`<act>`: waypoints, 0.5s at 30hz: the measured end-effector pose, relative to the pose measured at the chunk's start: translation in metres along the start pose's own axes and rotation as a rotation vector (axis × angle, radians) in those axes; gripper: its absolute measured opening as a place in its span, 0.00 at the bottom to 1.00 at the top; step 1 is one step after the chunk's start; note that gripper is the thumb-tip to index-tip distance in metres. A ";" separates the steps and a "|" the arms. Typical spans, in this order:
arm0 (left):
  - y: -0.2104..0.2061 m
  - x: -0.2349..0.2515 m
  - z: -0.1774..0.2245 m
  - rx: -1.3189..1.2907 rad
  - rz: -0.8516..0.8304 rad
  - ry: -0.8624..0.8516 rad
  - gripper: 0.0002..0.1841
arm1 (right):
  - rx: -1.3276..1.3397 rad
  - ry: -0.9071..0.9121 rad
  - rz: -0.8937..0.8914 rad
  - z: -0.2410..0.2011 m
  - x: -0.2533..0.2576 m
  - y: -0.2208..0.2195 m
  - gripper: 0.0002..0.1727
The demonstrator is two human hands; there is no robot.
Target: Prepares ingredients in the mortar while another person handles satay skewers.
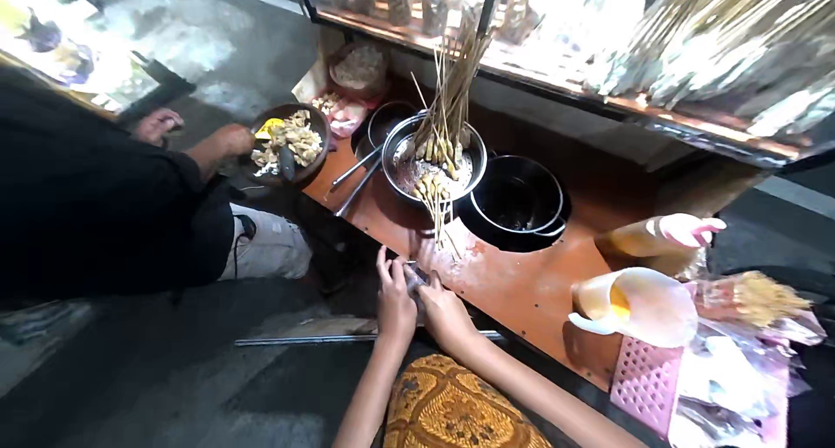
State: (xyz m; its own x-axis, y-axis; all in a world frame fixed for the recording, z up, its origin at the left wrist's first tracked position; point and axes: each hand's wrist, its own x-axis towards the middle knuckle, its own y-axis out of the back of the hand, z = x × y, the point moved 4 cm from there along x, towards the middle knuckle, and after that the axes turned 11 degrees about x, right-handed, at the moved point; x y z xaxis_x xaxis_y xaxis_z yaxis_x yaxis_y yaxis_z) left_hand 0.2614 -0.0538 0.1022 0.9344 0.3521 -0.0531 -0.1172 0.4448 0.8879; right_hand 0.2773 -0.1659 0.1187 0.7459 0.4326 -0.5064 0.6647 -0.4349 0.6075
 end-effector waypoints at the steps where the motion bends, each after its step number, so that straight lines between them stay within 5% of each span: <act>1: 0.001 0.002 -0.003 -0.001 0.016 0.038 0.35 | -0.003 0.020 0.027 0.002 0.001 0.003 0.24; 4: 0.007 0.002 -0.021 0.037 0.050 0.190 0.41 | -0.045 -0.020 -0.036 0.010 0.007 0.001 0.37; 15: -0.003 0.000 -0.005 0.130 -0.160 0.199 0.46 | -0.057 0.013 -0.060 0.017 0.010 0.001 0.36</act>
State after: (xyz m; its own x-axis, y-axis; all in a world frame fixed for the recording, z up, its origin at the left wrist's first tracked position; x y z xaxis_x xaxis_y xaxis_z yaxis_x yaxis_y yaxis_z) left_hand 0.2606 -0.0512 0.0970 0.8518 0.4461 -0.2746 0.0830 0.4027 0.9116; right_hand 0.2865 -0.1751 0.1039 0.7043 0.4670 -0.5348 0.7041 -0.3625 0.6106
